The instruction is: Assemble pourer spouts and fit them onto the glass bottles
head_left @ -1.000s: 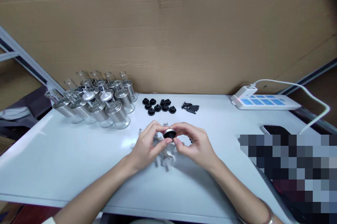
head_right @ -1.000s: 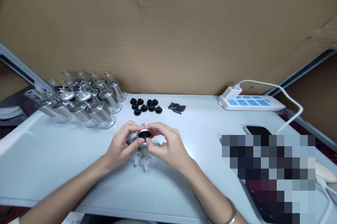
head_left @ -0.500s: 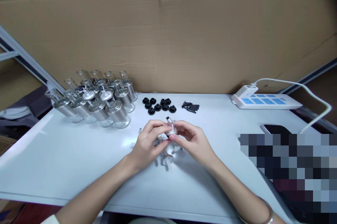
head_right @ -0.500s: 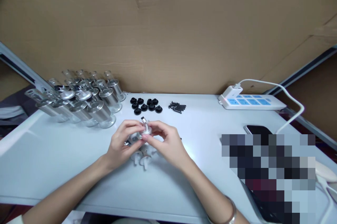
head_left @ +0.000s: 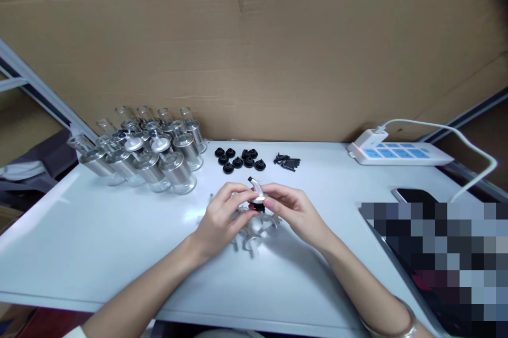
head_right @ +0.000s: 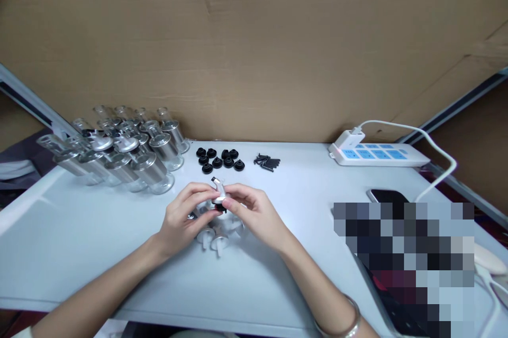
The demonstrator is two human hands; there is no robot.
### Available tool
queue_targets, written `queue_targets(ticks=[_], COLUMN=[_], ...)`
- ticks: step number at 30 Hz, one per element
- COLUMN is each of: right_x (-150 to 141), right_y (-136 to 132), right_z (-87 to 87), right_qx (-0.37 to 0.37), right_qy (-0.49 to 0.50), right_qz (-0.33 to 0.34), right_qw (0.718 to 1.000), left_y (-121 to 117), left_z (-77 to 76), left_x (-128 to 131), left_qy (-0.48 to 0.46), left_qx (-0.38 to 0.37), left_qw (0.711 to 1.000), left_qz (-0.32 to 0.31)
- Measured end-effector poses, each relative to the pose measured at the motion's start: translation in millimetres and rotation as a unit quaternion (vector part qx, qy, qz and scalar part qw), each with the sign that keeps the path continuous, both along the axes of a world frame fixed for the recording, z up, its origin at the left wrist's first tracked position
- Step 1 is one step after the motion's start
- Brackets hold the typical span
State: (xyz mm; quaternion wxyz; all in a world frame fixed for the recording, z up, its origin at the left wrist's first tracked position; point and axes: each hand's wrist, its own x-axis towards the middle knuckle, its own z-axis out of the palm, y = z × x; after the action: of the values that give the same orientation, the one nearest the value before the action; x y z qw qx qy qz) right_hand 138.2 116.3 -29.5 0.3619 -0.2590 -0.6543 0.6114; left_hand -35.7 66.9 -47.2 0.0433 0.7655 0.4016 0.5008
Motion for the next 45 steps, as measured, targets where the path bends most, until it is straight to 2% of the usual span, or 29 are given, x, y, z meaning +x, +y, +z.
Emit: queue_targets(ticks=[3,5,8,9,12,15,19,23,31,41,45], right_x=[3.8,12.1,33.3,41.2,59.8,64.5,58.9,57.4,56.6,51.8,47.2], right_y=[4.3,13.1,36.4,45.6,69.5,81.1,82.9,83.0,78.2,67.9,64.3], right_z=[-0.3,-1.5,-9.1,-13.6,-31.1,-46.8,-53.6,-49.8,-44.0,-39.1,-38.1], right_qx=[0.052,0.104,0.184,0.216,0.307,0.348,0.337,0.299,0.249,0.26,0.253], right_qy=[-0.058,-0.112,-0.194,-0.224,-0.337,-0.403,-0.445,-0.458,-0.486,-0.539,-0.54], right_qz=[-0.024,-0.106,-0.285,-0.318,-0.315,-0.257,-0.222,-0.203,-0.235,-0.22,-0.199], right_qw=[0.997,0.982,0.921,0.896,0.833,0.807,0.8,0.812,0.804,0.771,0.778], left_y=[0.2,0.3,0.7,0.7,0.4,0.0,-0.1,0.1,0.8,1.1,1.6], left_z=[0.8,0.9,-0.1,-0.6,-2.3,-3.0,-3.7,-4.4,-2.6,-4.4,-2.0], left_x=[0.2,1.1,2.6,2.9,3.4,3.8,4.3,4.0,3.5,3.0,4.3], left_qy=[0.004,0.005,0.004,0.005,0.008,0.011,0.02,0.025,0.038,0.041,0.034], left_qx=[0.0,0.002,0.004,0.004,-0.004,-0.012,-0.017,-0.019,-0.03,-0.023,-0.03], left_qw=[1.0,1.0,1.0,1.0,0.999,0.999,0.998,0.998,0.997,0.997,0.996], left_qz=[-0.002,-0.007,-0.022,-0.027,-0.038,-0.043,-0.05,-0.05,-0.055,-0.061,-0.07])
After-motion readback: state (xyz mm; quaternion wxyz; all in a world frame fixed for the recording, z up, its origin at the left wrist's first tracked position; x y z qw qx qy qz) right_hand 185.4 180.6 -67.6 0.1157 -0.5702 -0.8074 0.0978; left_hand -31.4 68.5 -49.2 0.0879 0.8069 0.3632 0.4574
